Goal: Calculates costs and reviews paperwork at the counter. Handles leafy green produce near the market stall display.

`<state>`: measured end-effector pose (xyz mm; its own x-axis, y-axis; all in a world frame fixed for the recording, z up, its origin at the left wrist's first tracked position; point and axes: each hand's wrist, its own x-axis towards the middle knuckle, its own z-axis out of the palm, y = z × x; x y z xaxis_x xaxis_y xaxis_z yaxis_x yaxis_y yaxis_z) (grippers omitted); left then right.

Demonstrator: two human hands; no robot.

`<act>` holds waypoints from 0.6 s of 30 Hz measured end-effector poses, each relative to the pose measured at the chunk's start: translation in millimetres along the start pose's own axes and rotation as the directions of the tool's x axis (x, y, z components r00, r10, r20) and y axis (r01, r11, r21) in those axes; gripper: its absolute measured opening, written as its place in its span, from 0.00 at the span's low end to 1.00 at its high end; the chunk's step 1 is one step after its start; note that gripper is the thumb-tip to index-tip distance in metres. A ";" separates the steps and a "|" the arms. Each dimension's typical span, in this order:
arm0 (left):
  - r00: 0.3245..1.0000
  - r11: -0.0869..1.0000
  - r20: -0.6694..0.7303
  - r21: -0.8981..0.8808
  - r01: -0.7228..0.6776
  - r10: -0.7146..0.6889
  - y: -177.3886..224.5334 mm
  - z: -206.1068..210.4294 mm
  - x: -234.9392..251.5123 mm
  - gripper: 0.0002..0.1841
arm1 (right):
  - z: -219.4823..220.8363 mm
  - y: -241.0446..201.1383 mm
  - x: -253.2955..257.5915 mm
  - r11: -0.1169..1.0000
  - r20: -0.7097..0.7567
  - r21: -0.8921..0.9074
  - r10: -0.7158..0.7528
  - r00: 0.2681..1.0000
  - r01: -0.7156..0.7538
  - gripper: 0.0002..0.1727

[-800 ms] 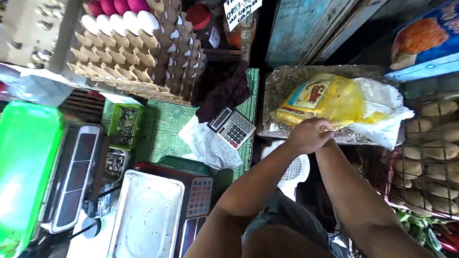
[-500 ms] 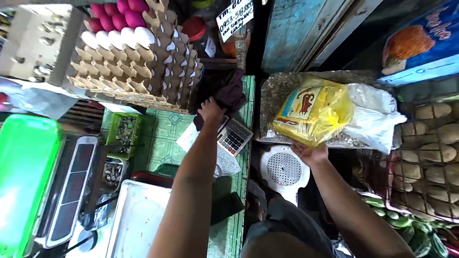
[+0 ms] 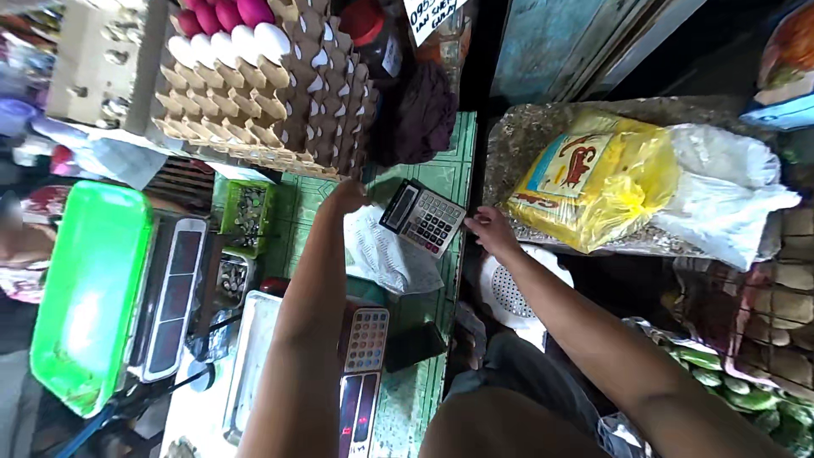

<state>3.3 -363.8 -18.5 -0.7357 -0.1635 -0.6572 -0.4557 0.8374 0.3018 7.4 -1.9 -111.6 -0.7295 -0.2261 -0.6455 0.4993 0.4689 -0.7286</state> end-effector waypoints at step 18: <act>0.984 0.993 -0.133 -0.016 0.118 -0.119 -48.7 87.7 7.7 0.31 | 12.3 -33.3 22.3 0.984 0.020 0.002 0.177 0.984 -0.177 0.39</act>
<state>63.8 -360.0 -98.8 -0.7361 -0.3303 -0.5909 -0.5477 0.8035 0.2332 -19.7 -33.1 -104.6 -0.6202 -0.1567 -0.7686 0.6212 0.5002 -0.6032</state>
